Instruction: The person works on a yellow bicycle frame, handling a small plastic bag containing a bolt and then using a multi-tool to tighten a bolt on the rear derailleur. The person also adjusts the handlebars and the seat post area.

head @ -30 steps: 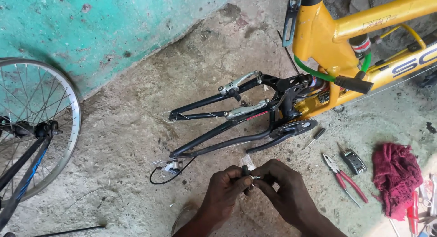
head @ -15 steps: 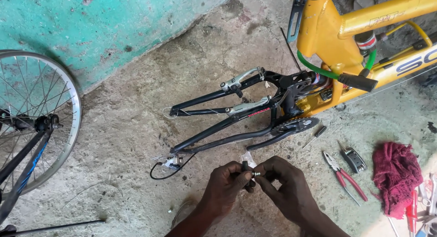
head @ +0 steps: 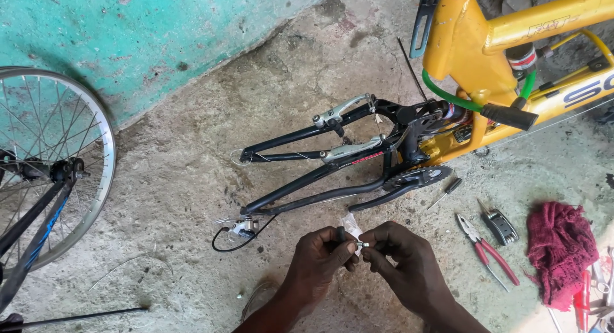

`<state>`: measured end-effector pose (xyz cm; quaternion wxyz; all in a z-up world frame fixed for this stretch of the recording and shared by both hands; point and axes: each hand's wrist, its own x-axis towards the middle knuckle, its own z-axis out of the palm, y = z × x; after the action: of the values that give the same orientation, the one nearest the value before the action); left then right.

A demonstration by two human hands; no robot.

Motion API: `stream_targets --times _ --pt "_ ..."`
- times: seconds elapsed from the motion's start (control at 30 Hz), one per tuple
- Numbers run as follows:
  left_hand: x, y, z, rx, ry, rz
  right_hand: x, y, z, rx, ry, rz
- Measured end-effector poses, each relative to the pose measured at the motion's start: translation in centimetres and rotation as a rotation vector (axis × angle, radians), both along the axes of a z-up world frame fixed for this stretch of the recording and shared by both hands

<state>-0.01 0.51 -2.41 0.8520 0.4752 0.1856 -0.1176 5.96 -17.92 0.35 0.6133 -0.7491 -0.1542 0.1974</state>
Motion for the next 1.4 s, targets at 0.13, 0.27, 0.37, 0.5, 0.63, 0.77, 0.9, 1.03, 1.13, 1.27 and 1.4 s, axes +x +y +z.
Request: stream_targets --times 0.13,0.27,0.37,0.5,0.63,0.77,0.9,1.03,1.13,1.27,1.4 --pt "0.1 0.2 -0.4 -0.025 0.014 0.051 0.1 -0.1 -0.5 -0.024 0.068 -0.044" --pt "0.0 -0.1 -0.5 0.008 0.020 0.051 0.1 -0.3 -1.1 0.092 0.206 -0.042" --pt "-0.1 -0.3 -0.6 -0.019 -0.009 0.042 0.1 -0.4 -1.9 0.179 0.280 -0.054" --pt "-0.2 -0.3 -0.3 -0.049 -0.021 0.013 0.2 -0.6 -2.3 0.267 0.293 -0.042" --pt "-0.3 -0.2 0.0 -0.087 -0.021 -0.002 0.1 -0.4 -2.1 0.277 0.306 -0.059" --pt "-0.3 -0.2 0.7 -0.104 -0.004 -0.021 -0.1 -0.1 -0.9 0.161 0.241 -0.045" --pt "-0.3 -0.2 0.0 -0.161 0.072 -0.008 -0.2 0.1 0.7 -0.078 0.130 -0.032" --pt "-0.3 -0.3 -0.6 -0.237 0.092 0.007 -0.1 0.4 1.4 -0.105 0.052 0.002" --pt "-0.3 -0.2 -0.8 -0.267 0.095 0.025 0.0 0.1 0.8 -0.056 -0.001 -0.009" --pt "-0.3 -0.2 -0.5 -0.273 0.098 0.028 0.1 -0.1 0.1 0.038 0.143 -0.017" --pt "-0.4 -0.4 -0.7 -0.232 0.068 0.012 -0.1 -0.1 -0.4 0.035 0.171 -0.016"
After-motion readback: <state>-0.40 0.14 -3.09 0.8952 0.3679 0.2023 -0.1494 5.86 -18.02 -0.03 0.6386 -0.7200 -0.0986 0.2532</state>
